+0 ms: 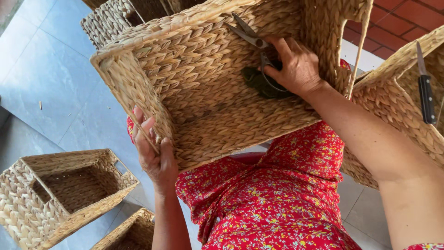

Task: The person sits on the floor and wipes woven water-hyacinth storage baskets with a green cloth, cleaning the inside and then the outer sides of each basket. They occasionally use scissors to trim stray fibers from the weave and set finished baskets aside.

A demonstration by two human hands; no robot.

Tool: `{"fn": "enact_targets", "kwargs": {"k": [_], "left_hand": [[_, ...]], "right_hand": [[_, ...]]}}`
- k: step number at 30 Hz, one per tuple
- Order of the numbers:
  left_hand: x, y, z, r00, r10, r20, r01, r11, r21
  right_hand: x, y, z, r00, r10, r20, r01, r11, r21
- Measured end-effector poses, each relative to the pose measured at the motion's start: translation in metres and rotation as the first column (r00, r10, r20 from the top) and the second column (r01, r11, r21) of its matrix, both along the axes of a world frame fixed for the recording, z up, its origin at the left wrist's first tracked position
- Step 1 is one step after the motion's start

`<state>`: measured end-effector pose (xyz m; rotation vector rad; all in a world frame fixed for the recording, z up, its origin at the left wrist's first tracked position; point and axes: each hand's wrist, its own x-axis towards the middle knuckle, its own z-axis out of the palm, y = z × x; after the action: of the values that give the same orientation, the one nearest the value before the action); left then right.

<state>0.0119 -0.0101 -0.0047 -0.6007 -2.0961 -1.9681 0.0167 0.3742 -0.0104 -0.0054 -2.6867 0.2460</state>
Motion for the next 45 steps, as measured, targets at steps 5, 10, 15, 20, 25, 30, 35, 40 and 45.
{"fn": "enact_targets", "kwargs": {"k": [5, 10, 15, 20, 25, 30, 35, 40, 45], "left_hand": [[0.001, -0.001, -0.002, 0.999, 0.005, 0.051, -0.006, 1.0, 0.018], [-0.001, -0.002, -0.005, 1.0, -0.011, -0.001, 0.011, 1.0, 0.025], [-0.002, -0.002, -0.005, 1.0, -0.008, -0.023, 0.008, 1.0, -0.009], [-0.001, -0.002, -0.005, 1.0, -0.008, -0.014, 0.008, 1.0, -0.008], [0.0, -0.003, -0.005, 1.0, -0.008, 0.01, 0.008, 1.0, 0.002], [0.0, -0.002, -0.006, 1.0, 0.004, 0.022, -0.004, 1.0, -0.005], [-0.001, -0.002, -0.007, 1.0, 0.004, -0.01, -0.005, 1.0, -0.021], [0.0, -0.002, -0.008, 1.0, 0.002, 0.007, -0.002, 1.0, -0.003], [-0.002, -0.002, -0.007, 1.0, 0.003, -0.019, -0.003, 1.0, -0.023]], "right_hand": [[0.003, 0.012, -0.02, 0.999, 0.03, 0.025, -0.03, 0.999, -0.013], [0.0, 0.009, -0.021, 0.999, 0.04, 0.011, -0.04, 0.999, -0.013], [-0.01, 0.006, -0.017, 0.997, 0.07, -0.016, -0.07, 0.997, -0.038], [-0.015, 0.008, -0.019, 0.991, 0.12, -0.059, -0.118, 0.992, 0.035], [-0.019, 0.01, -0.025, 0.994, 0.098, -0.058, -0.095, 0.995, 0.042], [-0.024, 0.013, -0.032, 0.995, 0.089, -0.048, -0.086, 0.995, 0.045], [-0.026, 0.015, -0.037, 0.995, 0.091, -0.045, -0.088, 0.994, 0.064], [-0.026, 0.014, -0.041, 0.997, 0.075, -0.019, -0.073, 0.995, 0.065], [-0.025, 0.014, -0.043, 0.996, 0.084, -0.027, -0.082, 0.995, 0.064]]}}
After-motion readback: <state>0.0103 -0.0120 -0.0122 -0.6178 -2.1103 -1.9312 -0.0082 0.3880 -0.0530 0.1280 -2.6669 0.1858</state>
